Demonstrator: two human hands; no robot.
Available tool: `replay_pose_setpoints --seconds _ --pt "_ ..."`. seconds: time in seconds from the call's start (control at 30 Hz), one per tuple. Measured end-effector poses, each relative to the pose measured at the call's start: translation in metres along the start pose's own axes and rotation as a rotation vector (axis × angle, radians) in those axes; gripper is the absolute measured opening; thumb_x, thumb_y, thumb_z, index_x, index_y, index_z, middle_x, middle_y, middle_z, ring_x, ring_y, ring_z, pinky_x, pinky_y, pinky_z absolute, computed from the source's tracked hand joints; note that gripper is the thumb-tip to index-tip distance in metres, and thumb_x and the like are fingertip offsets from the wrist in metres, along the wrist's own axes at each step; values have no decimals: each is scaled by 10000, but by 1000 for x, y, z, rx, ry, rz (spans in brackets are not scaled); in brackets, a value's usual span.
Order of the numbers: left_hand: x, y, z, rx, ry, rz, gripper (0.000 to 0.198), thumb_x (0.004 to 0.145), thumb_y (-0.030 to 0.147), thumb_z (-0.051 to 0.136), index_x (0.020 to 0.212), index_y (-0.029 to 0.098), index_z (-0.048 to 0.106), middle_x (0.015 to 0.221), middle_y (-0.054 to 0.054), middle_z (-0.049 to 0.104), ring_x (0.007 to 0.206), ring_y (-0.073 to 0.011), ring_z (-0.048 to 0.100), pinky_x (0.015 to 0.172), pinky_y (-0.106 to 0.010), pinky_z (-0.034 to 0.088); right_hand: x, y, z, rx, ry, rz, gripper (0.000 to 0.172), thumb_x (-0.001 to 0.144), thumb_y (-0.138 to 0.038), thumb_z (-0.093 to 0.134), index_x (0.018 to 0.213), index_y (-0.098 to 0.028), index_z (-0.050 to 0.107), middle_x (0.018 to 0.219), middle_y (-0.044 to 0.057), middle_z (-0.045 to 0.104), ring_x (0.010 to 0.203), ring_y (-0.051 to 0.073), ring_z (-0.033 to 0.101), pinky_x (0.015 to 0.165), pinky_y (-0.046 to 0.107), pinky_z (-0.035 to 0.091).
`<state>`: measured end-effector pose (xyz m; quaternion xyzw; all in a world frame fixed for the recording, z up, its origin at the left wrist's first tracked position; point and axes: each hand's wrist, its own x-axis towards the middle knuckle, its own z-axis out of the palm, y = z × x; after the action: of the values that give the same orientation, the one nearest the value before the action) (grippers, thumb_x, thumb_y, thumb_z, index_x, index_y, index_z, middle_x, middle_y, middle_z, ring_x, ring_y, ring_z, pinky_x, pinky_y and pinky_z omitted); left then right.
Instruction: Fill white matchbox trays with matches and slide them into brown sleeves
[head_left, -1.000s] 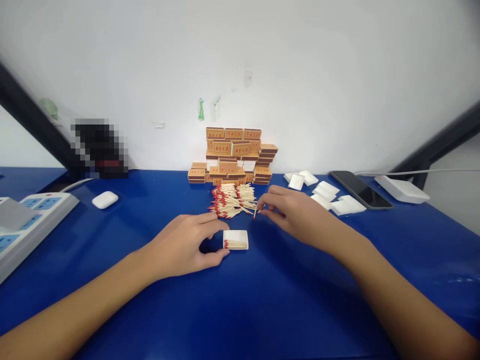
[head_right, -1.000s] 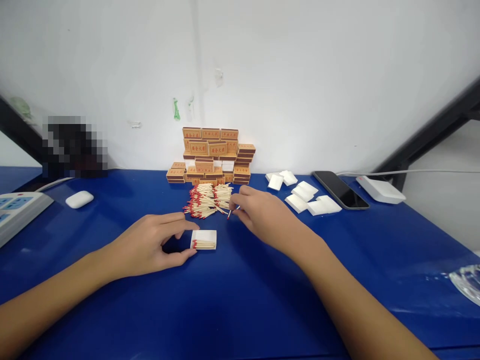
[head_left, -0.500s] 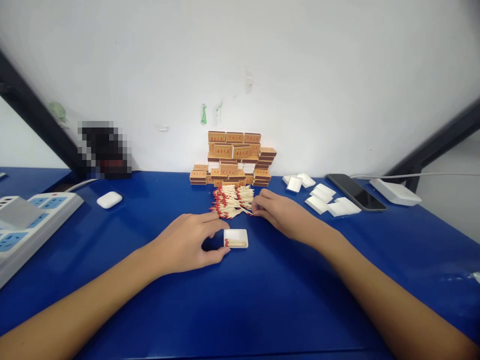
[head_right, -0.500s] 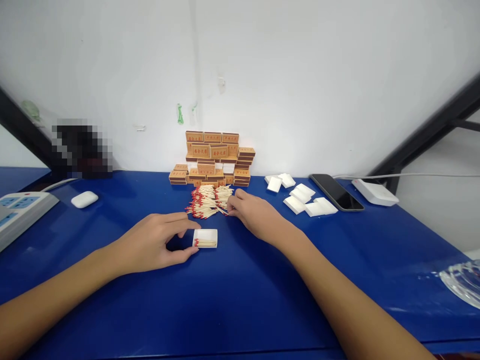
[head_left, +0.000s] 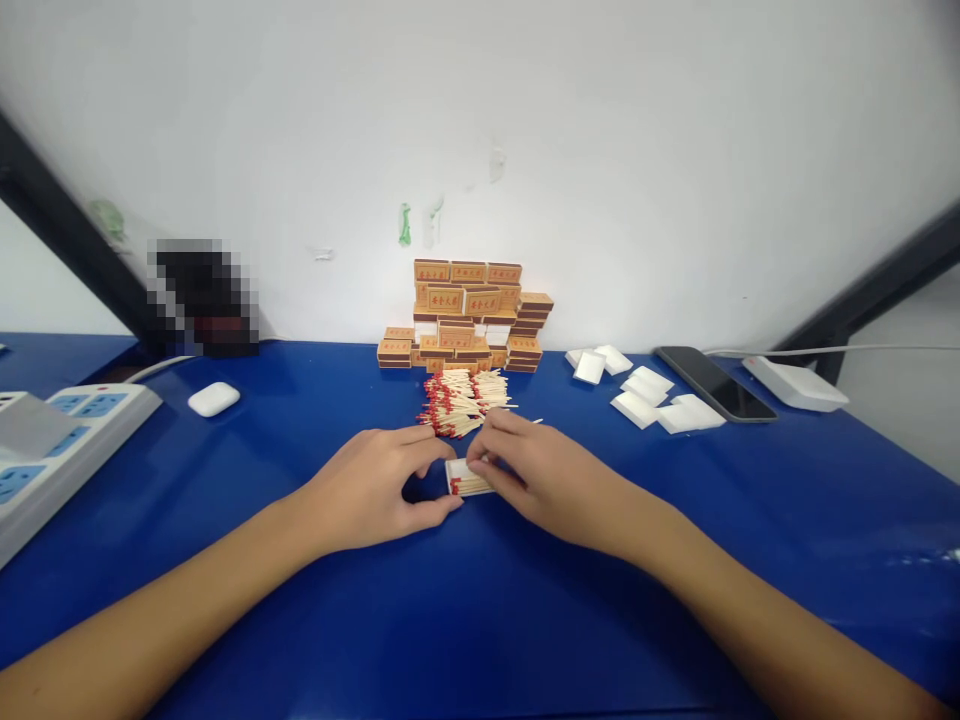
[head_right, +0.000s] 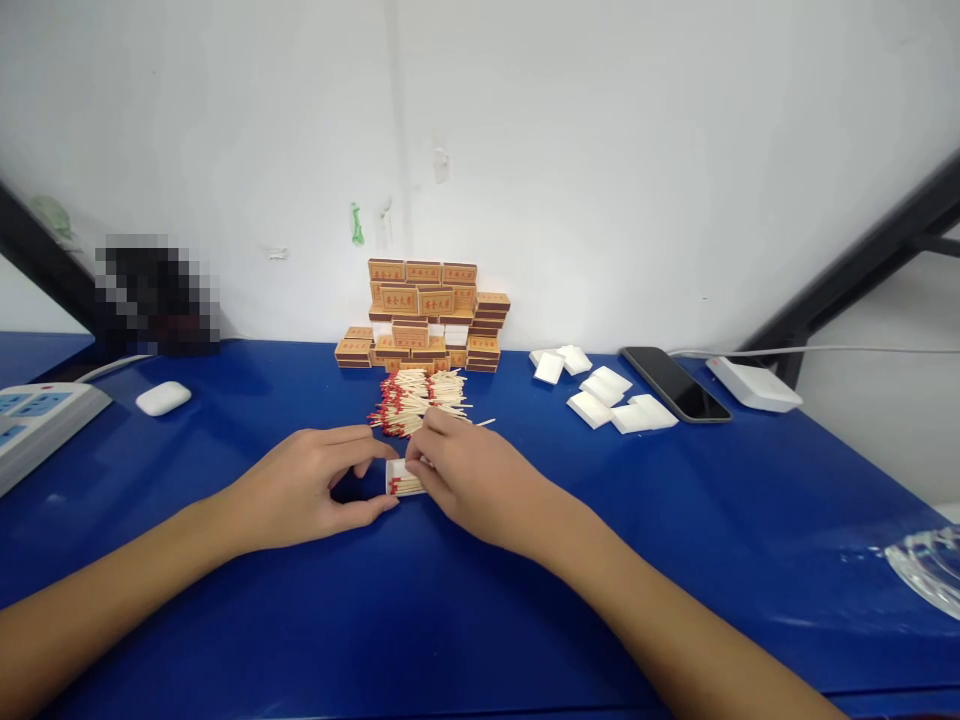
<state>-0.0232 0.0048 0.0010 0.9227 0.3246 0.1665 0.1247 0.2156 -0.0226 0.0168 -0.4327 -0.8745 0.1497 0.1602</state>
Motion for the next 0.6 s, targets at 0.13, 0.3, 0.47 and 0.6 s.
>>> replay_pose_setpoints --seconds 0.13,0.3,0.47,0.6 --pt "1 -1 0 5 -8 -15 237 903 388 720 1073 224 710 826 26 639 669 -133 588 599 -270 412 -2 9 -13 35 80 19 107 1006 -150 582 969 -192 673 983 23 604 805 140 581 705 277 440" --pt "0 0 -1 16 7 -3 238 910 397 714 1063 215 713 818 22 640 663 -131 589 599 -271 423 -2 7 -11 2 -44 23 99 985 -151 623 969 -190 712 1007 36 615 781 138 581 678 278 413" --pt "0 0 -2 26 -5 18 220 927 394 692 1061 221 714 823 19 641 664 -132 588 587 -272 423 1 1 2 -12 -49 -2 116 1014 -186 599 959 -170 700 1016 51 623 741 131 573 683 290 409" --pt "0 -2 -1 20 2 27 219 922 389 696 1054 215 713 811 21 636 666 -132 586 591 -272 429 1 4 -4 35 -33 -2 132 1024 -212 595 980 -198 720 1005 52 642 780 149 600 700 294 435"
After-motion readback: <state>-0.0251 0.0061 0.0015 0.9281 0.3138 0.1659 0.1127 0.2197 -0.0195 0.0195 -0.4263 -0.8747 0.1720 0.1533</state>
